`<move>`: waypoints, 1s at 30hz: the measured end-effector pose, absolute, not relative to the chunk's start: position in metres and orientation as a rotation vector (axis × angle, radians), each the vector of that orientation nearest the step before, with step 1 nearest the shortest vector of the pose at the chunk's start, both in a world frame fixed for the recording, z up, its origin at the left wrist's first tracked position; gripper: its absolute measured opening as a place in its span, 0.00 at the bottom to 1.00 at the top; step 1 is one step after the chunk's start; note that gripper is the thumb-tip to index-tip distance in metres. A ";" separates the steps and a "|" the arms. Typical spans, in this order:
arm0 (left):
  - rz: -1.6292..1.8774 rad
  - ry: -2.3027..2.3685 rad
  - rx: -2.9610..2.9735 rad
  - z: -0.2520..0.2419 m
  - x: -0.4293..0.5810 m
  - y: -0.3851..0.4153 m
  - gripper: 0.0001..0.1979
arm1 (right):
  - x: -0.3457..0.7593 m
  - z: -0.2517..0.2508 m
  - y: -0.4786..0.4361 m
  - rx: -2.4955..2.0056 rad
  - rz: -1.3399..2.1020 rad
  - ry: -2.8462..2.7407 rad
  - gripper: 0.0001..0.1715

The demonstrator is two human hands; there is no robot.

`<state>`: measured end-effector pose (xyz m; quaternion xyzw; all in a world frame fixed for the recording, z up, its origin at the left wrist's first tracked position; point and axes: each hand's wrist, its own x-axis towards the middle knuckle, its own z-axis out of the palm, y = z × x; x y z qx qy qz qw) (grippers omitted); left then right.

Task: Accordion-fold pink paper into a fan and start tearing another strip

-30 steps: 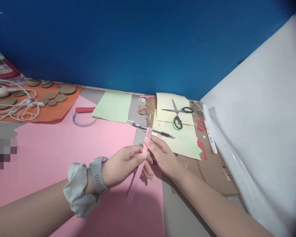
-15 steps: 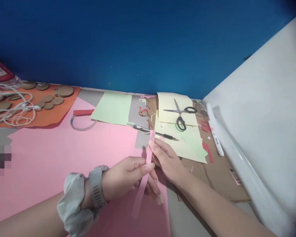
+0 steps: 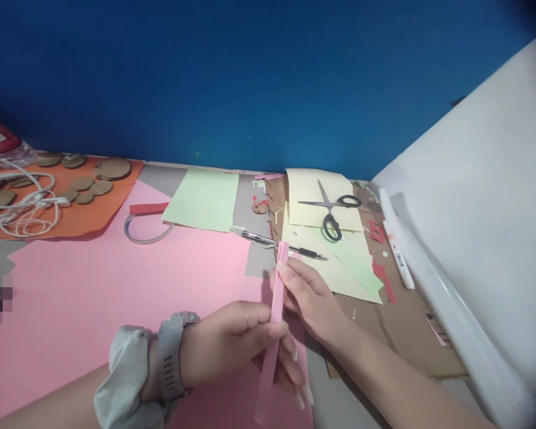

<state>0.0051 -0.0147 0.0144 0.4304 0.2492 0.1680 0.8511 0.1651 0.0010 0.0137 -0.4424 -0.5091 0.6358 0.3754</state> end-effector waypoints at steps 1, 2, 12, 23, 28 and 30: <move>0.356 0.522 0.916 0.015 0.005 -0.015 0.16 | 0.165 0.014 0.001 -1.129 1.633 -1.306 0.22; 0.360 0.519 0.926 0.014 0.004 -0.014 0.16 | 0.165 0.014 0.001 -1.126 1.637 -1.306 0.22; 0.332 0.553 0.886 0.010 0.004 -0.013 0.15 | 0.165 0.013 0.004 -1.156 1.634 -1.245 0.23; 0.343 0.627 0.995 0.006 0.003 -0.012 0.18 | 0.159 0.013 0.005 -1.146 1.573 -1.106 0.23; 0.380 0.630 0.965 0.003 0.005 -0.013 0.18 | 0.158 0.017 0.007 -1.114 1.571 -1.124 0.22; 0.406 0.650 0.953 0.001 0.005 -0.014 0.18 | 0.157 0.019 0.007 -1.130 1.548 -1.123 0.22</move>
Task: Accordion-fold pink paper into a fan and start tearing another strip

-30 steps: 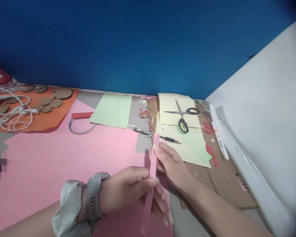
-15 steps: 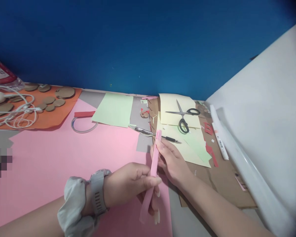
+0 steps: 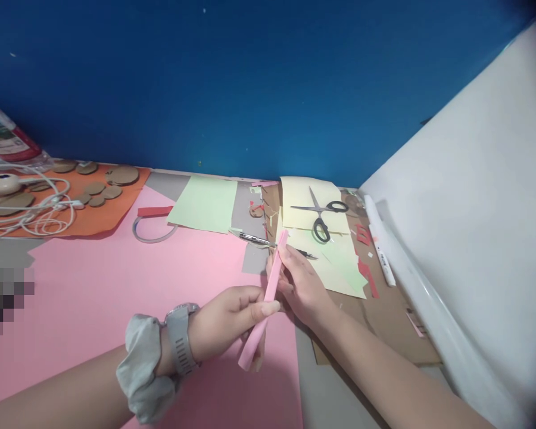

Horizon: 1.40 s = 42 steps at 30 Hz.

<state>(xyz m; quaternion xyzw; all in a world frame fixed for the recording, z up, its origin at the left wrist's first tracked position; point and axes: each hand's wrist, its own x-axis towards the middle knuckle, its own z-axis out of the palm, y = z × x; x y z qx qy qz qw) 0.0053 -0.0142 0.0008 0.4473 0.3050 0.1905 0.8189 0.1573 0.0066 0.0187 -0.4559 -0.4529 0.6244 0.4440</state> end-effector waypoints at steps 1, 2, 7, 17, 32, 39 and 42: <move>0.419 0.660 0.951 0.000 0.005 -0.015 0.18 | 0.157 0.019 0.007 -1.144 1.528 -1.126 0.22; 0.431 0.668 0.947 0.000 0.006 -0.015 0.18 | 0.157 0.020 0.007 -1.159 1.509 -1.131 0.22; 0.516 0.735 0.996 0.003 0.006 -0.016 0.18 | 0.161 0.015 0.008 -1.147 1.602 -1.115 0.24; 0.624 0.825 1.154 0.007 0.005 -0.009 0.17 | 0.162 0.012 0.004 -1.135 1.609 -1.502 0.23; 0.485 0.665 0.871 0.002 0.000 0.000 0.18 | 0.161 0.004 0.003 -1.200 1.544 -1.369 0.23; 0.546 0.811 1.127 0.011 0.007 -0.011 0.17 | 0.159 0.008 0.005 -1.388 1.184 -1.552 0.22; 0.604 0.904 1.221 0.009 0.009 -0.018 0.17 | 0.158 0.011 0.003 -1.418 1.028 -1.624 0.22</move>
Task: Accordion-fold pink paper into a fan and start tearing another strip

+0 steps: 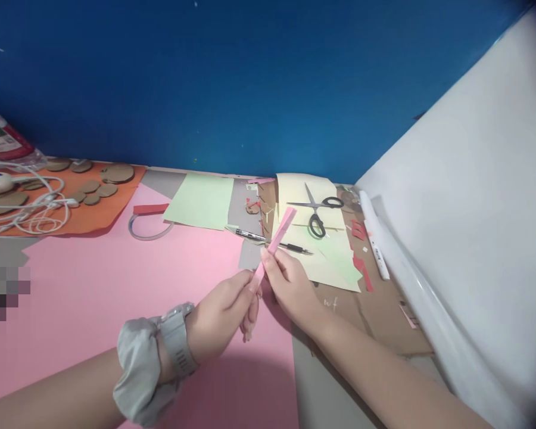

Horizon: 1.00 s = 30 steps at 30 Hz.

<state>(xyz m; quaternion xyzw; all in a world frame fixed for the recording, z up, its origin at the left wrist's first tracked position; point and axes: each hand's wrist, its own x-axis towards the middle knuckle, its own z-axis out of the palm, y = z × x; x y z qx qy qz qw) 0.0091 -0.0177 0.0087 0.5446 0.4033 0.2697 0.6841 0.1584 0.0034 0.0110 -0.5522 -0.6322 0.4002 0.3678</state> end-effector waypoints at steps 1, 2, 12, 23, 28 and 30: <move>0.607 0.934 1.249 0.008 0.009 -0.019 0.18 | 0.158 0.011 0.003 -1.419 1.013 -1.631 0.22; 0.599 0.959 1.274 0.007 0.009 -0.021 0.19 | 0.158 0.011 0.003 -1.419 1.006 -1.632 0.22; 0.573 0.954 1.260 0.005 0.008 -0.019 0.20 | 0.158 0.006 0.001 -1.407 1.074 -1.549 0.23; 0.640 0.898 1.162 0.003 0.004 -0.011 0.16 | 0.157 0.006 0.002 -1.284 1.203 -1.352 0.24; 0.703 1.007 1.215 0.008 0.006 -0.009 0.18 | 0.158 0.007 0.003 -1.292 1.198 -1.320 0.25; 0.693 0.963 1.222 0.010 0.007 -0.007 0.16 | 0.160 0.005 0.004 -1.298 1.204 -1.270 0.24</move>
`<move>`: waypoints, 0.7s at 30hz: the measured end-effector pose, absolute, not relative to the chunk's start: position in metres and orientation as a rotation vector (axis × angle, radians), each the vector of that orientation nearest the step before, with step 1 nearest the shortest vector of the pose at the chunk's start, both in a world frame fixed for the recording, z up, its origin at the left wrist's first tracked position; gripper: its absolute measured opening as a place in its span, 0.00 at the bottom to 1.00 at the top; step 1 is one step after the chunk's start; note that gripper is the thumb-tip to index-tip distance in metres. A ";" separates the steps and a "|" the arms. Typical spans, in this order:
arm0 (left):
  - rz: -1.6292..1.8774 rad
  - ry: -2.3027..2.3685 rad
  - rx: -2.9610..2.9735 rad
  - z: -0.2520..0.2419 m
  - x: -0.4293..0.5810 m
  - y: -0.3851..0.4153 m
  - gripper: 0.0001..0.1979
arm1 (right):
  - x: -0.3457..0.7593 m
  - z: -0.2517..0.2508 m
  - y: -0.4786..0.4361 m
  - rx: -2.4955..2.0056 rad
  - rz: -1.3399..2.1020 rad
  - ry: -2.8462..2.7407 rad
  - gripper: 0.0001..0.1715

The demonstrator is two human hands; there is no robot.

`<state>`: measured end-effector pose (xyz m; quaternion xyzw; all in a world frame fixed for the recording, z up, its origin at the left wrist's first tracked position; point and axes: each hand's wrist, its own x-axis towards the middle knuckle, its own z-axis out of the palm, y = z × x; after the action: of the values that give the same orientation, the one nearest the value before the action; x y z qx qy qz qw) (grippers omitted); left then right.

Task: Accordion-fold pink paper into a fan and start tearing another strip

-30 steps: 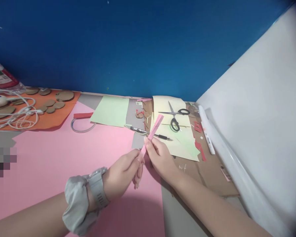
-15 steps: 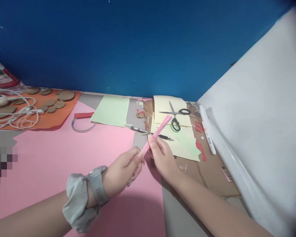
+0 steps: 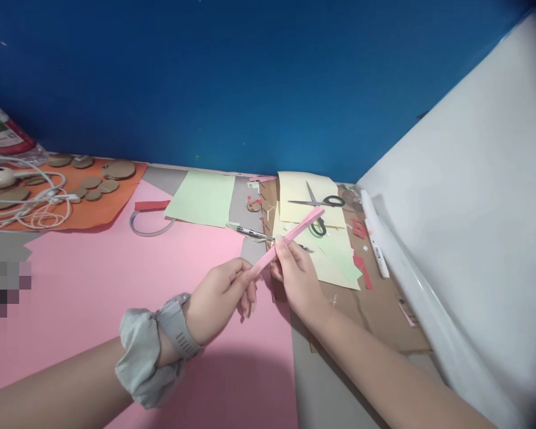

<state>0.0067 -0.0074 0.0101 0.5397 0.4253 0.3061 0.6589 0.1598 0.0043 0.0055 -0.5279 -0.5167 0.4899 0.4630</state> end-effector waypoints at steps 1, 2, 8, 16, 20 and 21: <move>0.682 0.934 1.216 0.011 0.007 -0.007 0.16 | 0.160 0.005 0.005 -1.296 1.215 -1.240 0.24; 0.668 0.903 1.206 0.011 0.007 -0.006 0.15 | 0.161 0.004 0.005 -1.290 1.228 -1.211 0.24; 0.595 0.901 1.212 0.006 0.002 -0.003 0.14 | 0.159 0.001 0.008 -1.236 1.255 -1.119 0.25; 0.651 0.779 1.115 0.007 0.003 -0.011 0.14 | 0.163 0.004 0.009 -1.167 1.335 -1.172 0.24; 0.655 0.660 0.991 0.007 0.003 -0.010 0.22 | 0.161 0.003 0.008 -1.037 1.505 -1.135 0.19; 0.643 0.646 0.981 0.005 0.003 -0.009 0.22 | 0.161 0.003 0.007 -1.010 1.542 -1.133 0.17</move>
<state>0.0031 -0.0091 0.0055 0.4547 0.2995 0.2980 0.7841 0.1607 0.0073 0.0031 -0.4122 -0.4624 0.6291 0.4696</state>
